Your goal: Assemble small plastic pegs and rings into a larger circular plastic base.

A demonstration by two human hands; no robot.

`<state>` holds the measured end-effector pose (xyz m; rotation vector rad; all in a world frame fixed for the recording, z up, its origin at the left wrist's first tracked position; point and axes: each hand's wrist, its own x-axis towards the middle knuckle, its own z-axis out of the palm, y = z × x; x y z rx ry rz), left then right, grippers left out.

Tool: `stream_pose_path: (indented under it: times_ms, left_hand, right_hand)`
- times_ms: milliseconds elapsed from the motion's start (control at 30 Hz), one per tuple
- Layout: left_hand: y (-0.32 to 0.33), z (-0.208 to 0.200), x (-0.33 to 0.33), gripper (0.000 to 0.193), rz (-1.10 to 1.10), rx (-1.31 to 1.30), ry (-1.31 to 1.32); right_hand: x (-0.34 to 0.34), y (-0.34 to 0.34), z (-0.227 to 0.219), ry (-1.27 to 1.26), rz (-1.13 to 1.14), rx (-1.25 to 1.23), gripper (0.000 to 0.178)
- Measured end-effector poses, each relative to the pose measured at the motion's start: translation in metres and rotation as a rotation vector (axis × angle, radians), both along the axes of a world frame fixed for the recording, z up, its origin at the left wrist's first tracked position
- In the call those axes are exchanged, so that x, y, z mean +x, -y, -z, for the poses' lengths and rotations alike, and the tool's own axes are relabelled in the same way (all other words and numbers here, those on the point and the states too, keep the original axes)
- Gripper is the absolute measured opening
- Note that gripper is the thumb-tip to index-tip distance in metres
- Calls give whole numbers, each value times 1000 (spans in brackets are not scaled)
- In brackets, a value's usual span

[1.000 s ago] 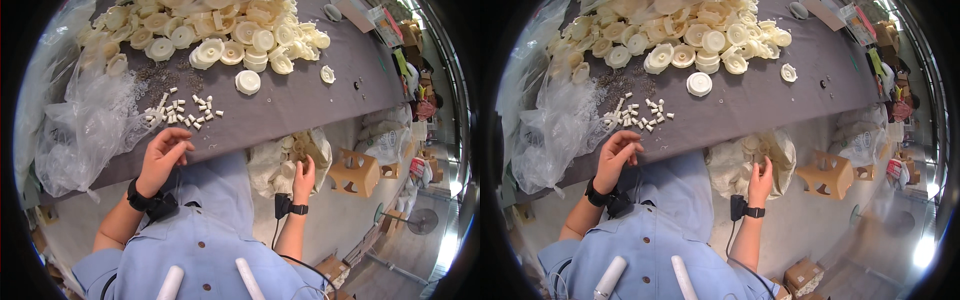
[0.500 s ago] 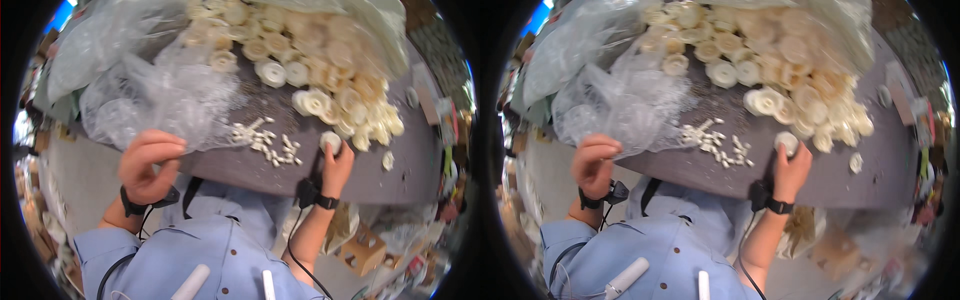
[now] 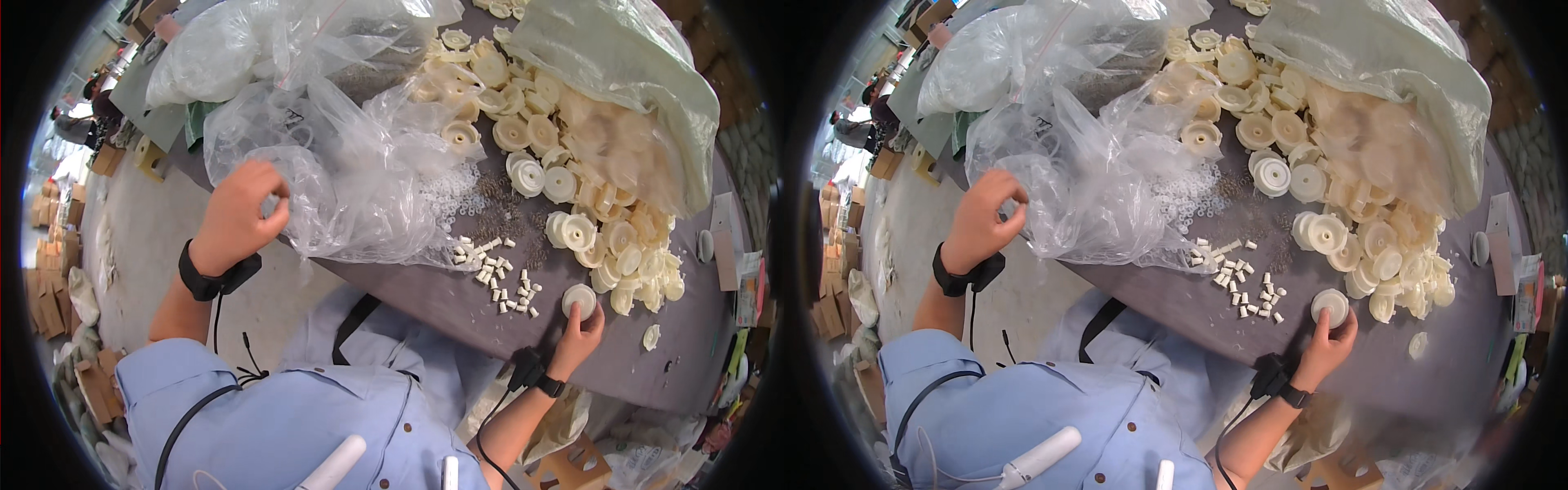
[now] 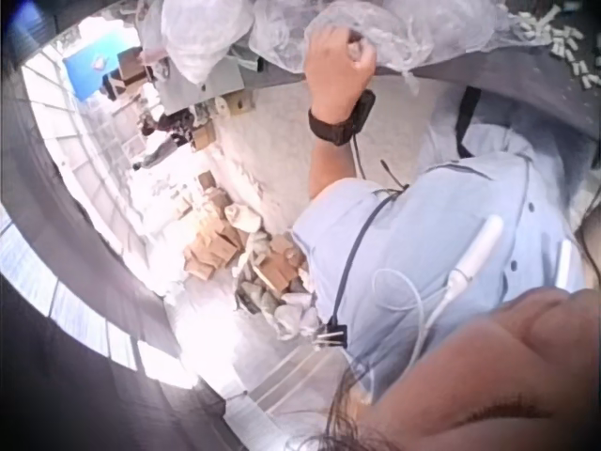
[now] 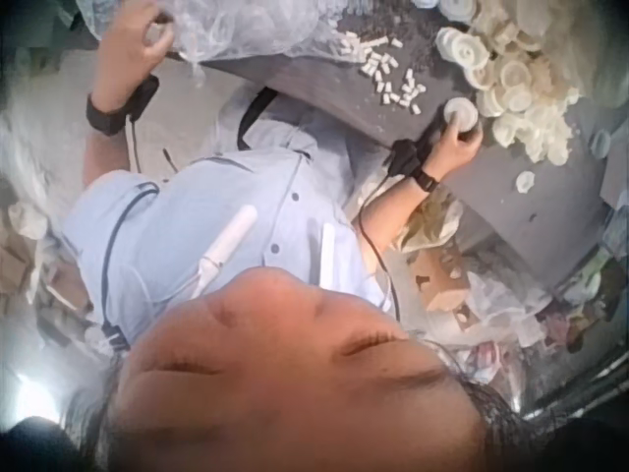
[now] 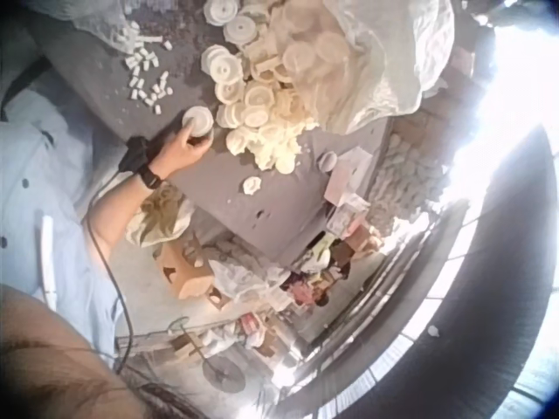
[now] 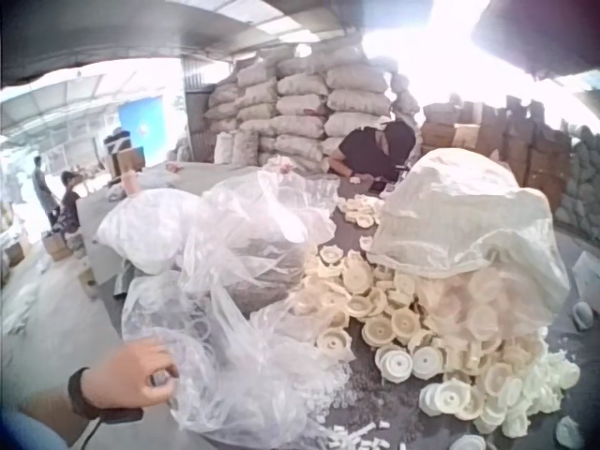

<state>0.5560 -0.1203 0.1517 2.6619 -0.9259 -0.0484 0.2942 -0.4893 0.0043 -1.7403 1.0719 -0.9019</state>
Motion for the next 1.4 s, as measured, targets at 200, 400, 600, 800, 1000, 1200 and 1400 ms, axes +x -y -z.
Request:
stream_pose_path:
  times_ms: [200,400,600,800,1000,1200,1400]
  left_hand:
    - [-6,42,20,13,308,-37,72]
    - [8,39,45,17,-151,513,-84]
    - [0,64,63,31,-93,-574,-590]
    - [-10,67,51,10,128,272,223]
    - [1,74,44,18,5,-216,-569]
    - [-3,70,58,16,306,-33,74]
    - [-50,86,86,19,3,401,200]
  right_hand:
    - [1,-3,1,72,-46,27,39]
    - [-1,-6,2,123,-50,62,39]
    - [0,-5,3,141,-59,62,39]
    - [-4,-4,10,151,-42,20,38]
    - [-1,-8,9,152,-40,27,38]
    - [-1,-7,8,155,-30,30,39]
    - [-2,-6,12,166,-14,6,38]
